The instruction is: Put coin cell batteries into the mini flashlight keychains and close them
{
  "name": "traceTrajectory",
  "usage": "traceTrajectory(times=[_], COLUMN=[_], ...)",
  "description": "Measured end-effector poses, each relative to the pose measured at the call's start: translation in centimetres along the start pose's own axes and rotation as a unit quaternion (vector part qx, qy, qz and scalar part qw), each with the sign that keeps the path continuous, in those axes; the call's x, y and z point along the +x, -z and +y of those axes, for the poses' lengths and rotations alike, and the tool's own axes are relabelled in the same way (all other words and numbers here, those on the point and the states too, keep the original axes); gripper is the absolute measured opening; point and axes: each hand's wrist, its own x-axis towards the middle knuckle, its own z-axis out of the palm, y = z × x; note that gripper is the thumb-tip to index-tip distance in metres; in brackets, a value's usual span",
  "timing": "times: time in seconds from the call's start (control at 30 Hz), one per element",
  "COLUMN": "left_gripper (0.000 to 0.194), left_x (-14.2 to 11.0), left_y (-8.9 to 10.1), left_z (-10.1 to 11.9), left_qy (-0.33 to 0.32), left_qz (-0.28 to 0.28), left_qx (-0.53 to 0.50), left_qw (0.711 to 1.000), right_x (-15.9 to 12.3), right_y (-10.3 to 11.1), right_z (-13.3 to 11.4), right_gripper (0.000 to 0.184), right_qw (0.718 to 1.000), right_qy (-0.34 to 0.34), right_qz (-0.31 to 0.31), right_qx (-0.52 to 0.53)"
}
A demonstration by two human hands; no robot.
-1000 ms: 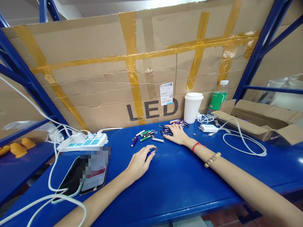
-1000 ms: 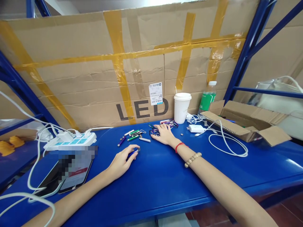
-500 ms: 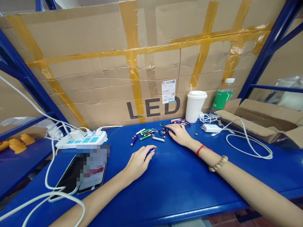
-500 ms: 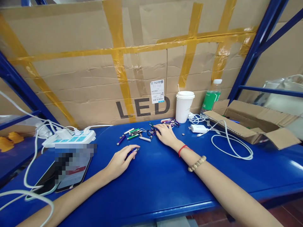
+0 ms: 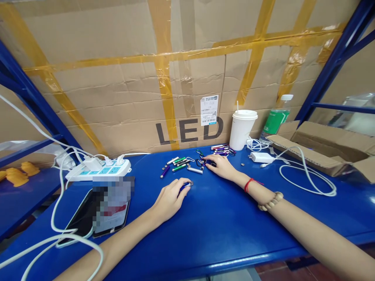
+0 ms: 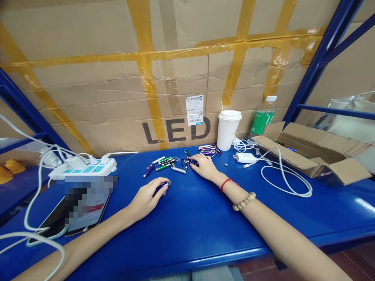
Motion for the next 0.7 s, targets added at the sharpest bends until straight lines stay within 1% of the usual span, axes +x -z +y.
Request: traceTrajectory(times=[0.13,0.3,0.47,0.63,0.7], left_gripper=[0.026,0.026,0.026,0.027,0.026], left_x=[-0.01,0.03,0.07,0.11,0.12], left_y=[0.00,0.06,-0.04,-0.09,-0.06], left_z=[-0.02,0.10,-0.10,-0.26,-0.18], left_qy=[0.000,0.007,0.000,-0.001,0.000], left_qz=[0.000,-0.003,0.000,-0.006,-0.003], left_qx=[-0.001,0.008,0.005,0.010,0.008], left_qw=[1.000,1.000,1.000,1.000,1.000], right_x=[0.10,-0.05,0.09,0.29,0.21], right_y=[0.05,0.40,0.33,0.18,0.33], right_z=[-0.05,-0.25,-0.23,-0.11,-0.30], right_gripper=[0.028,0.030,0.027,0.034,0.032], right_qw=[1.000,0.999,0.999,0.997,0.996], right_qy=[0.003,-0.026,-0.037,-0.041,-0.037], right_qz=[0.003,0.020,0.030,0.057,0.062], right_qx=[0.009,0.005,0.023,0.044,0.045])
